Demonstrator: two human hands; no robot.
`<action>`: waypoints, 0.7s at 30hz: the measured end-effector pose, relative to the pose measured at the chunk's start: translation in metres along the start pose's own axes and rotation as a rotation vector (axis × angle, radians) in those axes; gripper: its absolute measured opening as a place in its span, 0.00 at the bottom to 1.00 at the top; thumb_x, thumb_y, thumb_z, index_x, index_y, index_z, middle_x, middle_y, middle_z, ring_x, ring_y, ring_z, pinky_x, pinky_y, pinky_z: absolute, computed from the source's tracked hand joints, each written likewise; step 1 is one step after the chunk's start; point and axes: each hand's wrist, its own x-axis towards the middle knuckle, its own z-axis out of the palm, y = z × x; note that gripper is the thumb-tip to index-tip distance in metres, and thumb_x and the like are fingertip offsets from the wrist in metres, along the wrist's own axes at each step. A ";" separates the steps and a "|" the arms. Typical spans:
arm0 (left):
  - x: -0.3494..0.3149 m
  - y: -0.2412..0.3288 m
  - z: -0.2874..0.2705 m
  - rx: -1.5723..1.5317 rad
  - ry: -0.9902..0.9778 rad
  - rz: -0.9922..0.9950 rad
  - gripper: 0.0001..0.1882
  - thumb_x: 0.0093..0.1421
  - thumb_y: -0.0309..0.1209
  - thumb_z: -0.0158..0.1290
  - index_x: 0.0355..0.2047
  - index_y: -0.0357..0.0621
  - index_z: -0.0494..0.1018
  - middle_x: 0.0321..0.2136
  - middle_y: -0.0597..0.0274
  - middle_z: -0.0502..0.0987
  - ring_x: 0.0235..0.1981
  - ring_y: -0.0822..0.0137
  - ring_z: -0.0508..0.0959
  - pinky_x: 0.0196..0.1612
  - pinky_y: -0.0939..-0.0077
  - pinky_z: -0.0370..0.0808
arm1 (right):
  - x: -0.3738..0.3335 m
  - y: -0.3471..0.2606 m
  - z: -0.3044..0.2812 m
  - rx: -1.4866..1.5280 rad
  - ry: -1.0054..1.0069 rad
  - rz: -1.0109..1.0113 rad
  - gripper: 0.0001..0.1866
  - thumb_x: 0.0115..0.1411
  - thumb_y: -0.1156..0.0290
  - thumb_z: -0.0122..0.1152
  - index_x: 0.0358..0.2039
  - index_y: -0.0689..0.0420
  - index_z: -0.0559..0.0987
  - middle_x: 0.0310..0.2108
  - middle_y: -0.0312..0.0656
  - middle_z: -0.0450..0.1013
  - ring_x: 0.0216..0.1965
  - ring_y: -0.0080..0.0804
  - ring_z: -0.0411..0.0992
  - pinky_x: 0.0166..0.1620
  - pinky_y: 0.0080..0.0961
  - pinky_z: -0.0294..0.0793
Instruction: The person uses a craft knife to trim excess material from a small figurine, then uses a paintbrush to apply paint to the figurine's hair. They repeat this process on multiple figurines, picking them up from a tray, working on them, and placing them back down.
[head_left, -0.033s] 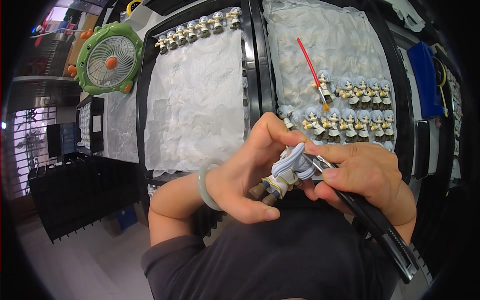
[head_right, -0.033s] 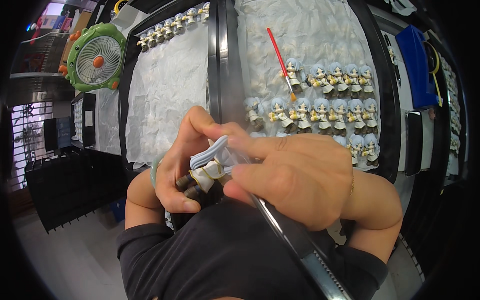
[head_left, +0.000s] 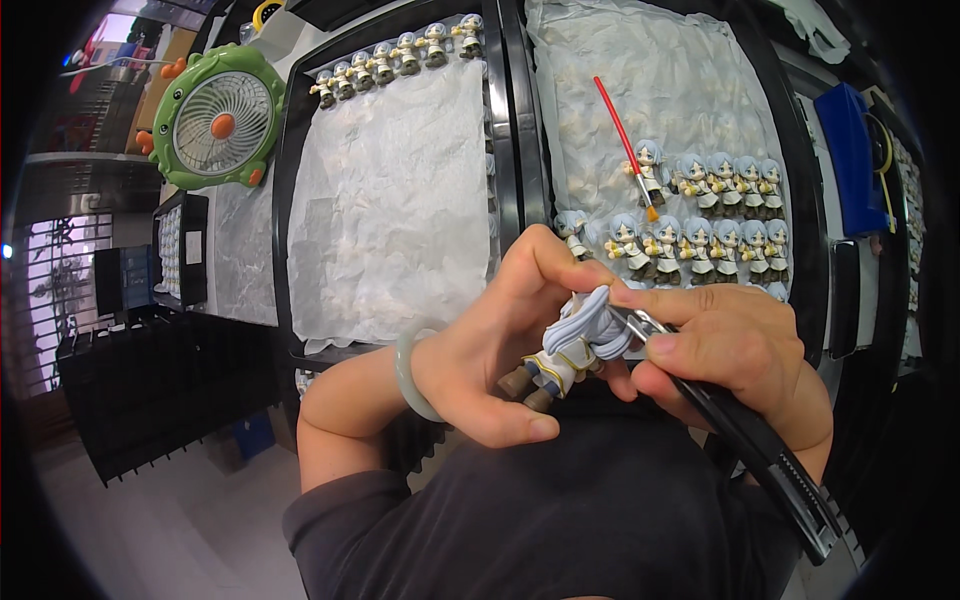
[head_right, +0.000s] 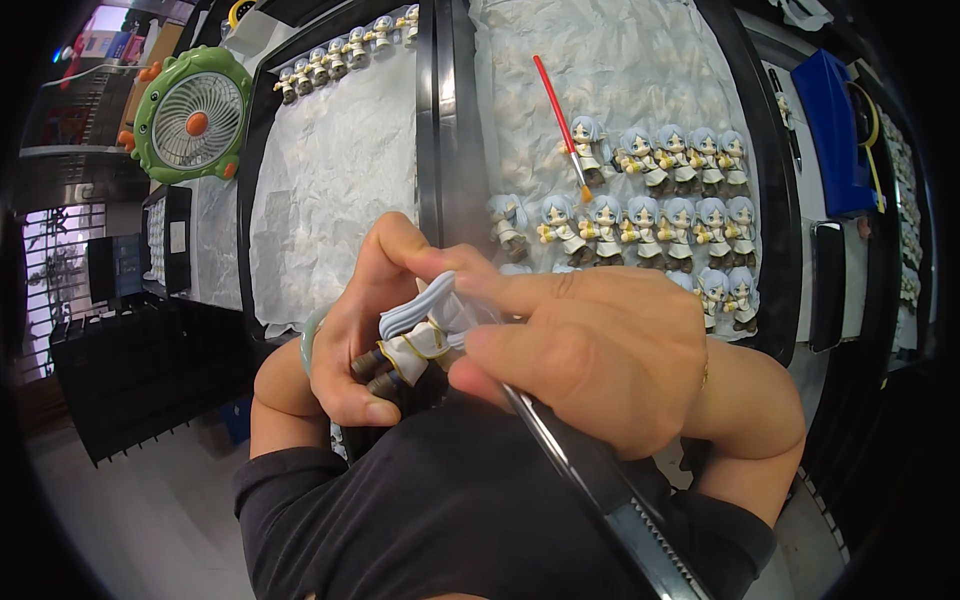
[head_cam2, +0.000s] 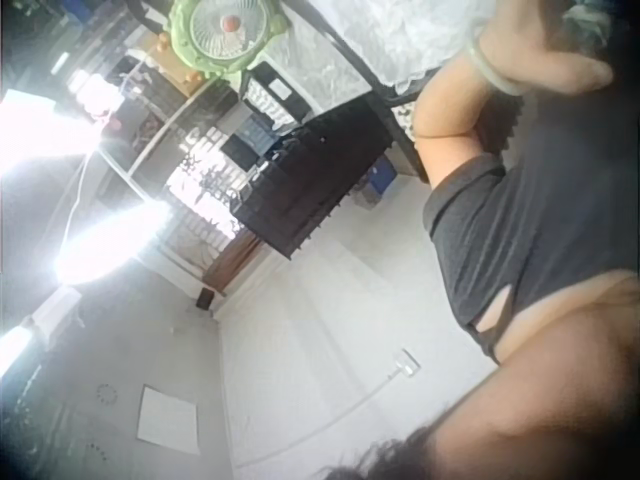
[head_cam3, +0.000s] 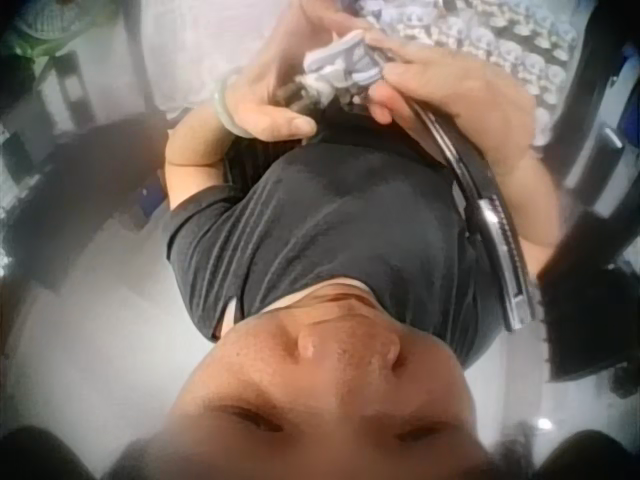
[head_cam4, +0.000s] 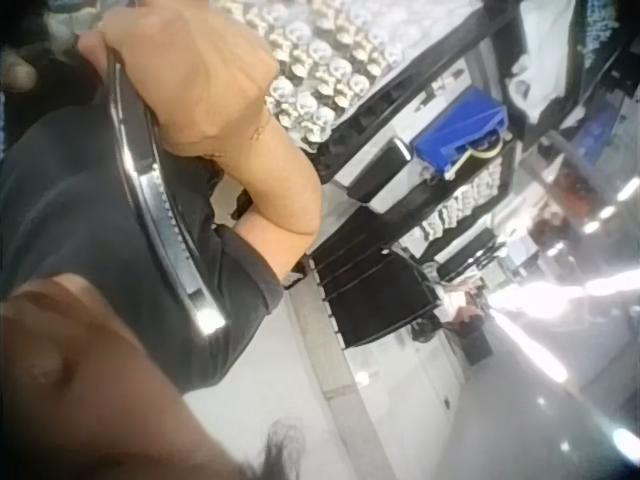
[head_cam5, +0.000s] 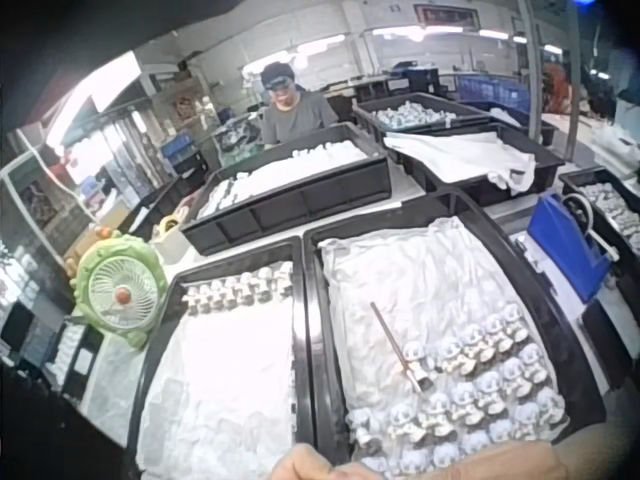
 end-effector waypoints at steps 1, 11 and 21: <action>0.000 0.000 0.000 -0.004 -0.003 0.005 0.36 0.39 0.25 0.56 0.45 0.44 0.46 0.43 0.52 0.57 0.42 0.59 0.67 0.43 0.65 0.68 | 0.001 -0.001 -0.001 -0.003 -0.021 0.011 0.17 0.36 0.71 0.67 0.28 0.56 0.71 0.29 0.47 0.73 0.21 0.29 0.71 0.20 0.18 0.69; -0.001 0.000 0.002 -0.053 0.000 -0.001 0.36 0.39 0.25 0.56 0.45 0.44 0.46 0.44 0.52 0.56 0.42 0.58 0.67 0.44 0.64 0.68 | 0.002 -0.001 0.001 0.103 0.022 -0.029 0.14 0.38 0.72 0.66 0.26 0.57 0.71 0.16 0.38 0.69 0.28 0.34 0.74 0.19 0.19 0.70; 0.000 -0.002 -0.003 0.089 -0.038 0.034 0.36 0.39 0.27 0.56 0.44 0.42 0.46 0.44 0.51 0.56 0.45 0.60 0.64 0.45 0.65 0.66 | 0.001 0.002 0.002 0.021 0.026 -0.067 0.14 0.38 0.74 0.66 0.26 0.59 0.71 0.16 0.40 0.69 0.27 0.33 0.74 0.20 0.19 0.70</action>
